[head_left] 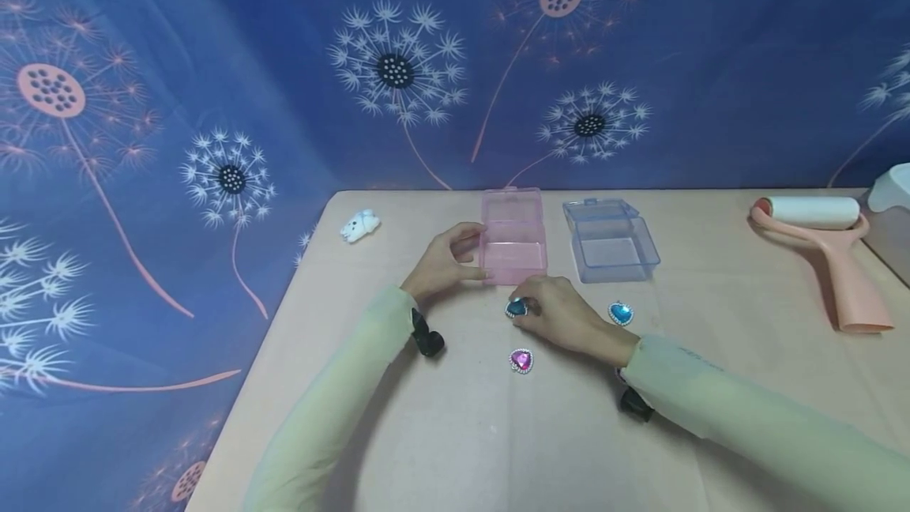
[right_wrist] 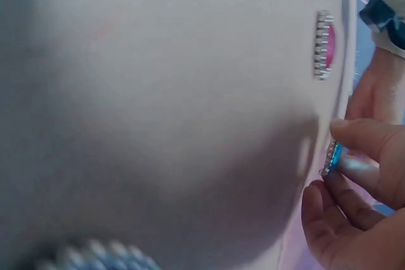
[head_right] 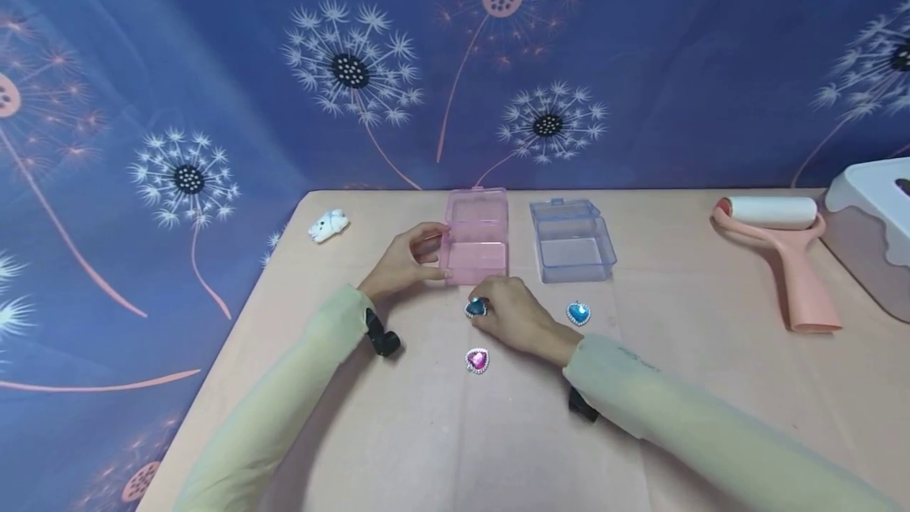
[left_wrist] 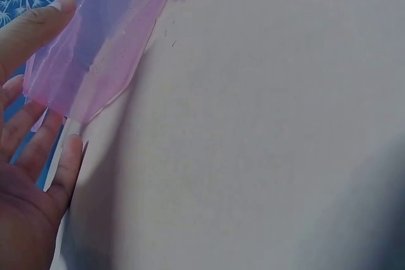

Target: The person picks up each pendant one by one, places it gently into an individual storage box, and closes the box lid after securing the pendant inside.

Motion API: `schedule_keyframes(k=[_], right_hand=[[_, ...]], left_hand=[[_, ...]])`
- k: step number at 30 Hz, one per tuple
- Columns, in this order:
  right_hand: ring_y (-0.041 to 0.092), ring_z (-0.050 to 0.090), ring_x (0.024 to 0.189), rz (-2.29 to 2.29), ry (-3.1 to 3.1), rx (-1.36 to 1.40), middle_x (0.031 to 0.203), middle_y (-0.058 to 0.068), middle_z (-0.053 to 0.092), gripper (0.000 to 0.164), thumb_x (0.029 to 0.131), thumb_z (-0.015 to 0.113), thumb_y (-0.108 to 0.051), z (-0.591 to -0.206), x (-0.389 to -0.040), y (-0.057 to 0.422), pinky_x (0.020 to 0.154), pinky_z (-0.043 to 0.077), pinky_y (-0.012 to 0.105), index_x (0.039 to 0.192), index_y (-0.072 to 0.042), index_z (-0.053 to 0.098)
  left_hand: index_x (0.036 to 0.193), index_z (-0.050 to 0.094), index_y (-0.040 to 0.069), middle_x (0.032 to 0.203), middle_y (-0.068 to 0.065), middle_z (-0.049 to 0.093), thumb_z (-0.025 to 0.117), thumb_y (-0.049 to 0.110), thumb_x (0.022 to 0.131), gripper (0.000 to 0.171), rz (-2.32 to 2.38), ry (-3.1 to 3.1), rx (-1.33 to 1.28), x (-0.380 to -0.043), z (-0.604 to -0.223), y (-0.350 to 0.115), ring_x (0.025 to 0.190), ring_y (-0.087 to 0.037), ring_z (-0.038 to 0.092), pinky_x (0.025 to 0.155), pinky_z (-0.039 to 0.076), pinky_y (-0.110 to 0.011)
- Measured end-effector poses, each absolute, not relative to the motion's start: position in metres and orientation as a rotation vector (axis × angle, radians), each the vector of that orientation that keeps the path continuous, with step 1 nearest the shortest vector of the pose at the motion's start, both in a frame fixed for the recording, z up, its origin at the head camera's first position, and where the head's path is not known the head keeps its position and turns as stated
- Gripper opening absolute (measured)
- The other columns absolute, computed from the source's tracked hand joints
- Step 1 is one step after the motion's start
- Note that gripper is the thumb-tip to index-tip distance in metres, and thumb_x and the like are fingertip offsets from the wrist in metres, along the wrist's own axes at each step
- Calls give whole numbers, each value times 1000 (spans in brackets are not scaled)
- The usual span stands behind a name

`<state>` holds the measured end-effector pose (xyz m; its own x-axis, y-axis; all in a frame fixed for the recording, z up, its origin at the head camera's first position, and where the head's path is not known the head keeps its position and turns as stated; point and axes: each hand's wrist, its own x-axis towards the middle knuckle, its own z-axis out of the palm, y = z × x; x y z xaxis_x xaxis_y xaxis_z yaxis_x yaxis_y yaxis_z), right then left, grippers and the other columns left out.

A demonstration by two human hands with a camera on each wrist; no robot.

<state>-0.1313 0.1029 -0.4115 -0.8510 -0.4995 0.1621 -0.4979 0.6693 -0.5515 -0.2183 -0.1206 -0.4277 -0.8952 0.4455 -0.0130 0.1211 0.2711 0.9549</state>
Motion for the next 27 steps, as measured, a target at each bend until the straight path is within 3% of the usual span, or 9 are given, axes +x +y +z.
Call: schedule_keyframes(k=[3,7,15,21,27], right_hand=[[12,59,76,-1016,2852,-841,87,-2,69,18,75,81,-14,-405,-129,104,68,51,27,91,-12,73],[14,64,81,-1101,2845,-846,91,-3,70,17,76,81,-15,-394,-128,104,72,56,31,91,-15,72],[19,69,83,-1214,2849,-851,96,3,72,22,76,80,-9,-381,-135,106,75,60,36,97,-10,73],[23,71,81,-1311,2860,-832,104,9,71,26,76,78,-3,-369,-146,108,73,61,33,101,-7,72],[28,71,84,-1343,2866,-750,104,12,71,25,79,77,-9,-365,-163,108,75,61,38,103,-4,72]], left_hand=[[142,44,8,149,-7,46,83,2,72,80,1658,2269,512,-219,-428,-121,137,-25,45,108,45,-35],[141,45,10,147,-5,47,83,2,72,79,1657,2278,505,-218,-428,-122,136,-23,46,108,46,-33],[141,44,8,149,-8,44,81,-4,71,79,1691,2215,482,-217,-427,-120,137,-25,45,102,50,-31],[141,45,8,149,-8,44,81,-4,72,79,1687,2222,505,-217,-424,-119,138,-24,43,106,47,-34],[141,44,7,149,-8,43,81,-3,72,79,1700,2207,515,-217,-426,-121,138,-24,43,109,44,-37]])
